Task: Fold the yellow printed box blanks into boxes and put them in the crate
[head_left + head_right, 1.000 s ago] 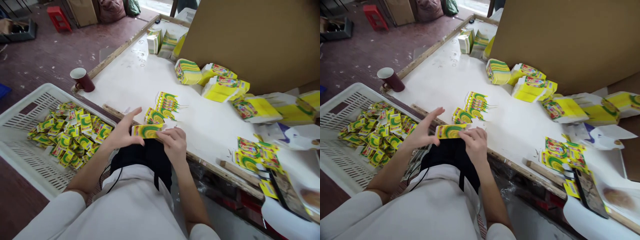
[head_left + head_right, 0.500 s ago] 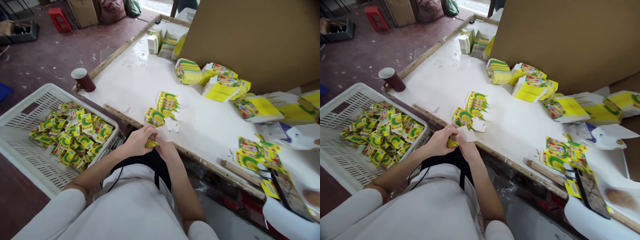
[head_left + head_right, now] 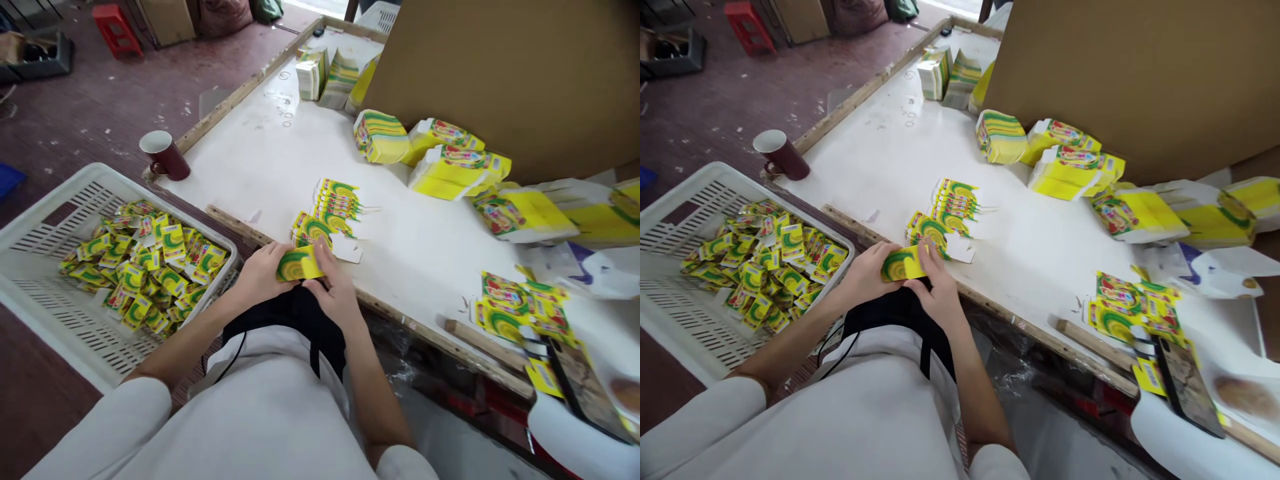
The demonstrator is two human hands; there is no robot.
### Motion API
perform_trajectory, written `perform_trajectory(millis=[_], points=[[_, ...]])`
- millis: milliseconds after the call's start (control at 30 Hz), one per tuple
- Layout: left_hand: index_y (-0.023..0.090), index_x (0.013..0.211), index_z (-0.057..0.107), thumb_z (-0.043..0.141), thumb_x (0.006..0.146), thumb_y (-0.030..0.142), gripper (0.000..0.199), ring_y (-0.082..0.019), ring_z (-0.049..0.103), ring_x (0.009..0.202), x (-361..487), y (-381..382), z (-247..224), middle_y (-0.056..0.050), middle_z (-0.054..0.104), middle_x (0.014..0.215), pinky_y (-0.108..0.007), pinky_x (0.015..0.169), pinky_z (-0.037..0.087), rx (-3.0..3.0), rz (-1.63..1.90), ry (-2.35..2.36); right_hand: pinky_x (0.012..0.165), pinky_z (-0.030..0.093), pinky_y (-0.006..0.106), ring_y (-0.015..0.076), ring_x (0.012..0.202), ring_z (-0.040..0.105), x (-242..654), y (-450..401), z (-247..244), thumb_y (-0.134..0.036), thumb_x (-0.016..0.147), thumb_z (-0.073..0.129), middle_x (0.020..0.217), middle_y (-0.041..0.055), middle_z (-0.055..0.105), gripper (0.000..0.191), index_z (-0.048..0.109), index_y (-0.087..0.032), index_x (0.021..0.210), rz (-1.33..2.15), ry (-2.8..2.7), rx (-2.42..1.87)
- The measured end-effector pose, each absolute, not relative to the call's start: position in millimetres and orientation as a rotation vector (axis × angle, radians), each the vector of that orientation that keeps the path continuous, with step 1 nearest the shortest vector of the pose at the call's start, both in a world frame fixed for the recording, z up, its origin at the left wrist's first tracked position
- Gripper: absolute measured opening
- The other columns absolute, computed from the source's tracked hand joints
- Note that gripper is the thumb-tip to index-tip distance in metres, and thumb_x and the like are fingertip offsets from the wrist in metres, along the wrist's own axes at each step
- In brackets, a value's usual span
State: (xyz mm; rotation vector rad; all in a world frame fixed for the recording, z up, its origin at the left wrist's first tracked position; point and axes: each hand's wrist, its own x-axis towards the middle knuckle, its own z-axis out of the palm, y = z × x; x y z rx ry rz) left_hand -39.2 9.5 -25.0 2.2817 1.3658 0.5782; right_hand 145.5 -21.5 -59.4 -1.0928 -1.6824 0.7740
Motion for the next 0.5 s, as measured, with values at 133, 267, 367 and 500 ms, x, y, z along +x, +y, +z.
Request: perform_trajectory(millis=[133, 267, 367, 500], points=[[0.019, 0.117, 0.058, 0.076, 0.072, 0.029, 0.049, -0.027, 0.069, 0.103, -47.8, 11.7, -13.5, -0.009, 0.07, 0.112, -0.039, 0.091, 0.054, 2.285, 0.567, 1.366, 0.118, 0.042, 0.044, 0.0264, 0.151, 0.034, 152.6, -20.6, -53.2, -0.024, 0.097, 0.058, 0.166, 0.0057, 0.03, 0.043, 0.06, -0.03, 0.14, 0.73, -1.86, -1.071], [0.02, 0.117, 0.06, 0.077, 0.072, 0.033, 0.051, -0.026, 0.071, 0.102, -46.6, 14.3, -7.8, -0.008, 0.073, 0.112, -0.036, 0.089, 0.055, 2.286, 0.546, 1.277, 0.114, 0.047, 0.045, 0.0285, 0.143, 0.048, 163.2, -18.0, -41.9, -0.025, 0.092, 0.066, 0.158, 0.0076, 0.046, 0.031, 0.073, -0.029, 0.122, 0.814, -1.921, -1.08], [0.018, 0.117, 0.06, 0.076, 0.071, 0.034, 0.051, -0.028, 0.071, 0.102, -40.1, 12.4, -8.6, -0.01, 0.073, 0.111, -0.038, 0.09, 0.055, 2.312, 0.564, 1.324, 0.115, 0.045, 0.045, 0.0289, 0.14, 0.052, 155.7, -17.6, -38.3, -0.024, 0.088, 0.07, 0.152, 0.0078, 0.054, 0.024, 0.078, -0.028, 0.111, 0.817, -1.812, -1.137], [0.018, 0.12, 0.059, 0.076, 0.072, 0.032, 0.053, -0.028, 0.069, 0.107, -53.8, 9.6, -12.2, -0.01, 0.07, 0.116, -0.038, 0.093, 0.054, 2.235, 0.643, 1.43, 0.116, 0.044, 0.045, 0.0275, 0.139, 0.053, 138.8, -11.6, -49.2, -0.028, 0.086, 0.073, 0.153, 0.0099, 0.052, 0.056, 0.058, -0.028, 0.14, 0.861, -1.67, -1.13]])
